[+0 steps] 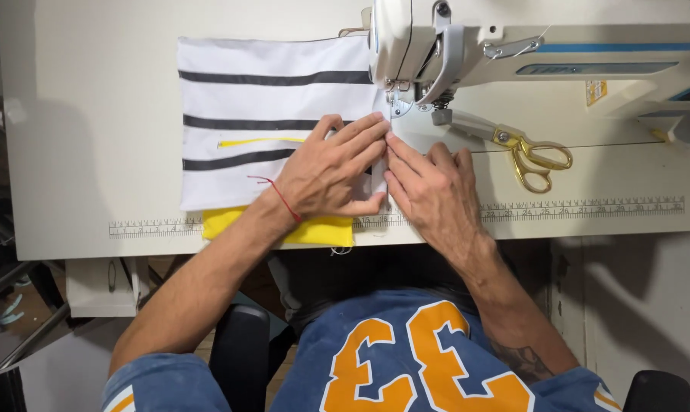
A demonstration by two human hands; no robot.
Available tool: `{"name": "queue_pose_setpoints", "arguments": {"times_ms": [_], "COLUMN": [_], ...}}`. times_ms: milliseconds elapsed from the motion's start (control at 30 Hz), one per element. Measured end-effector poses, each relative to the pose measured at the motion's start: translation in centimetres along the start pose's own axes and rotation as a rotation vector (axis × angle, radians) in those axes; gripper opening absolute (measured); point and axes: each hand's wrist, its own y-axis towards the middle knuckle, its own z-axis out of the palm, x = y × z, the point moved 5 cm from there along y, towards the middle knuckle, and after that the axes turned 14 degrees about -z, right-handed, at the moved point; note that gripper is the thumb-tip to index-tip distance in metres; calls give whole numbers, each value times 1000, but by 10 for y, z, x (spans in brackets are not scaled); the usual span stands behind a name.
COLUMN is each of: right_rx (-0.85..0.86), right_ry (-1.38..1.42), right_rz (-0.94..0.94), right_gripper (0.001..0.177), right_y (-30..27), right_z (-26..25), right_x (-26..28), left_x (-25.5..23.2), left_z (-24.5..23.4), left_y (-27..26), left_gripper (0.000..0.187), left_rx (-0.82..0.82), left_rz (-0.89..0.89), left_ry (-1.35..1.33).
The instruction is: Sewing fabric pieces together using an industrial sewing machine and trimming excess thread with scissors
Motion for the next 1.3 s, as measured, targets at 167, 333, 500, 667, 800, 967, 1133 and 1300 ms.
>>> {"name": "queue_pose_setpoints", "arguments": {"times_ms": [167, 333, 500, 667, 800, 967, 1133, 1300], "right_rx": [-21, -18, -26, -34, -50, -70, -71, -54], "right_ry": [-17, -40, -80, -73, -33, -26, -12, 42], "right_rz": [-23, 14, 26, 38, 48, 62, 64, 94], "right_gripper": [25, 23, 17, 14, 14, 17, 23, 26], "right_y": [2, 0, 4, 6, 9, 12, 18, 17], "right_z": [-3, 0, -3, -3, 2, 5, 3, 6], "right_x": [-2, 2, 6, 3, -4, -7, -9, -11], "left_x": [-7, -7, -10, -5, -1, 8, 14, 14], "left_z": [4, 9, 2, 7, 9, 16, 9, 5], "left_y": [-2, -1, 1, 4, 7, 10, 17, 20], "left_gripper": [73, 76, 74, 73, 73, 75, 72, 68], "left_rx": [-30, -27, -51, -68, -92, -87, -111, -130], "left_rz": [-46, -59, -68, -68, -73, -65, -54, -46], "left_ry": [28, 59, 69, 31, 10, -22, -21, -53]}}
